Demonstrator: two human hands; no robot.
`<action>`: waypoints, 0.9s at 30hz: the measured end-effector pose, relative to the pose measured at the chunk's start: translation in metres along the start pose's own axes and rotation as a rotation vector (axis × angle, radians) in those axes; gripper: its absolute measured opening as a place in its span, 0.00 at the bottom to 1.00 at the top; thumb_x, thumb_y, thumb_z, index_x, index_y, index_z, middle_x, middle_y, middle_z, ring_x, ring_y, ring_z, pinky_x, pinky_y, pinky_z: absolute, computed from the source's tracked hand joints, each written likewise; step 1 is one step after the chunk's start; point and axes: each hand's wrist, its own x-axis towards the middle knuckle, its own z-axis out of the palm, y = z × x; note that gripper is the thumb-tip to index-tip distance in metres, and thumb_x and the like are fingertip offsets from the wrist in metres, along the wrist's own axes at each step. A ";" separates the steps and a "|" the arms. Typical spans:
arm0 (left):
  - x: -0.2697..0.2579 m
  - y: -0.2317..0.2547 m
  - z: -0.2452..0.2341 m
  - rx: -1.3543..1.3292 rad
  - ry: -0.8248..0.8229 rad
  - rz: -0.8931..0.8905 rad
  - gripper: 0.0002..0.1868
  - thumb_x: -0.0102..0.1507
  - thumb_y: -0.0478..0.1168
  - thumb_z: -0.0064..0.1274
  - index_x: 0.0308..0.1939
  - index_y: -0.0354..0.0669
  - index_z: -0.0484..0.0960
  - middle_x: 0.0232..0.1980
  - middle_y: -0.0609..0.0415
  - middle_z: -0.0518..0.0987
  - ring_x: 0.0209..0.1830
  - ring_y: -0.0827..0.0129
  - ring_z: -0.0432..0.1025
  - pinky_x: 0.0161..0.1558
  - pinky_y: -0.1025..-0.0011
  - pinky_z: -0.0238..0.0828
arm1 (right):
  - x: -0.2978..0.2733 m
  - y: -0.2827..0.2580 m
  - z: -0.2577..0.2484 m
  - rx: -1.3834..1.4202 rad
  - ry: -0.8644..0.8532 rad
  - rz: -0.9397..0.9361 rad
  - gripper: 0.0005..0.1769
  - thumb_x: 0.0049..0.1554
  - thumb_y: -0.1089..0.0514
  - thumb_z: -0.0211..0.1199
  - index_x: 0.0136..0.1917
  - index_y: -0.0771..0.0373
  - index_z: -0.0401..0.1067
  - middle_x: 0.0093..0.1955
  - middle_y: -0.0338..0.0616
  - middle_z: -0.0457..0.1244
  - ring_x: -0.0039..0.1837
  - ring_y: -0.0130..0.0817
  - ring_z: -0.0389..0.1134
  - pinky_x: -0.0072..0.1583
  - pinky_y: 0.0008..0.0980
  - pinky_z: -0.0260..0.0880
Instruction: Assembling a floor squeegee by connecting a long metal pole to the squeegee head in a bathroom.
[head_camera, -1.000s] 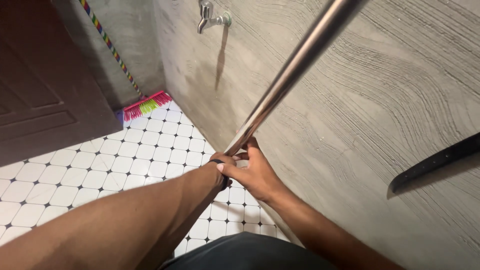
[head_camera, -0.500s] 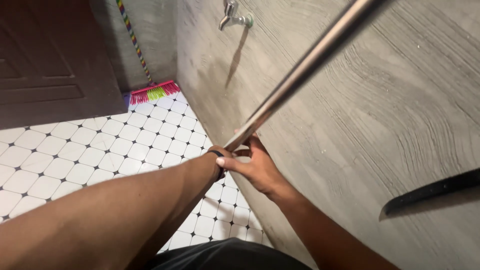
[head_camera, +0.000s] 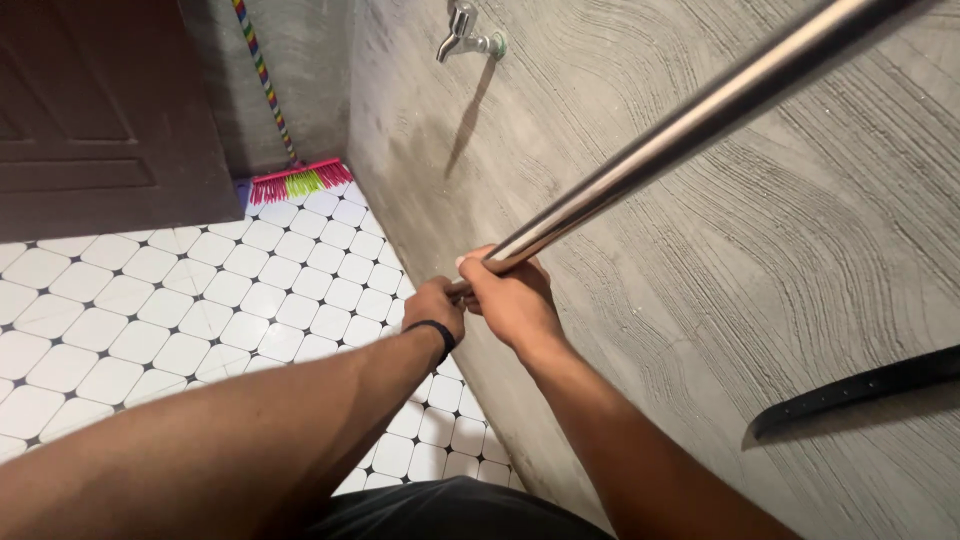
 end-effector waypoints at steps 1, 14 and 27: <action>0.001 0.001 -0.002 -0.001 -0.002 -0.003 0.12 0.63 0.44 0.55 0.49 0.47 0.84 0.50 0.44 0.84 0.54 0.51 0.78 0.54 0.62 0.74 | 0.001 -0.001 0.000 -0.002 -0.001 0.003 0.14 0.53 0.54 0.66 0.48 0.65 0.79 0.42 0.46 0.72 0.41 0.32 0.74 0.44 0.32 0.79; -0.004 0.006 -0.071 0.376 -0.317 0.265 0.16 0.61 0.43 0.61 0.53 0.50 0.85 0.45 0.47 0.87 0.47 0.57 0.82 0.53 0.61 0.77 | 0.021 0.037 0.001 -0.163 -0.178 -0.131 0.14 0.54 0.52 0.66 0.48 0.64 0.79 0.38 0.43 0.71 0.39 0.28 0.71 0.43 0.30 0.73; -0.029 0.024 -0.076 0.688 -0.510 0.626 0.26 0.60 0.55 0.60 0.62 0.68 0.77 0.44 0.48 0.85 0.49 0.51 0.78 0.52 0.55 0.73 | -0.015 -0.001 -0.028 -0.427 -0.208 -0.081 0.15 0.53 0.50 0.64 0.41 0.65 0.78 0.33 0.41 0.69 0.36 0.27 0.69 0.41 0.31 0.70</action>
